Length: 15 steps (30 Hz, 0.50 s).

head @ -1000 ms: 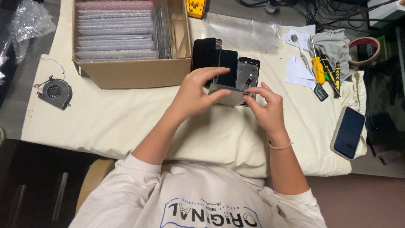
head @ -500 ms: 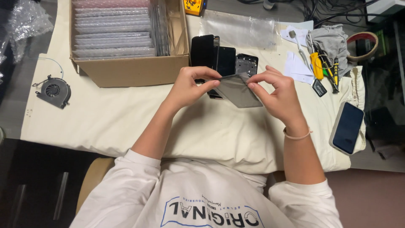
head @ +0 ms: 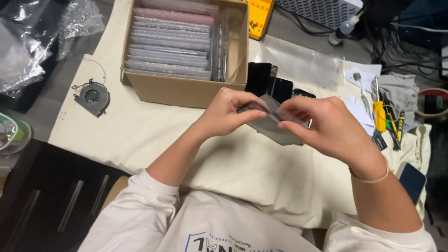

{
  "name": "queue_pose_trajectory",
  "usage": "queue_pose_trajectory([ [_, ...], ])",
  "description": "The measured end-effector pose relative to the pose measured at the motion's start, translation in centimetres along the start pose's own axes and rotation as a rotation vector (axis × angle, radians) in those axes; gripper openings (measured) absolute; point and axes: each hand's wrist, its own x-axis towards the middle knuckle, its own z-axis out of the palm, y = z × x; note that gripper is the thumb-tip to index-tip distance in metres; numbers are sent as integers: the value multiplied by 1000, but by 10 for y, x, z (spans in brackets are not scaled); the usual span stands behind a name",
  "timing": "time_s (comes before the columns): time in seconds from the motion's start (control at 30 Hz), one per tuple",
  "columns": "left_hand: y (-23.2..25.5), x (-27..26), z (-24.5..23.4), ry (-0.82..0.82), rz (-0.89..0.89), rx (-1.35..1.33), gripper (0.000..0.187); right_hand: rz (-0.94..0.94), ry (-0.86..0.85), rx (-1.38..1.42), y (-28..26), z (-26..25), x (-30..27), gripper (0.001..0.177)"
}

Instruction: The person is peeling protective plastic films from various mobile phone components, such as screens and frames, and then carefully placing them into a cardboard box with bubble wrap dividers.

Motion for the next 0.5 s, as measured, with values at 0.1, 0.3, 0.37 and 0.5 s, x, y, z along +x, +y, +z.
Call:
queue_pose_trajectory([
  [0.1,14,15,-25,-6,-36,84,17,75,-39,-121,0,-2,28,6],
  [0.3,-3,51,-79,143,-49,597,74,320,83,-133,10,-38,75,5],
  [0.37,-25,64,-72,146,-124,850,89,391,129,-129,11,-44,95,6],
  [0.5,-65,85,-53,109,-265,1325,114,436,146,-67,11,-35,138,4],
])
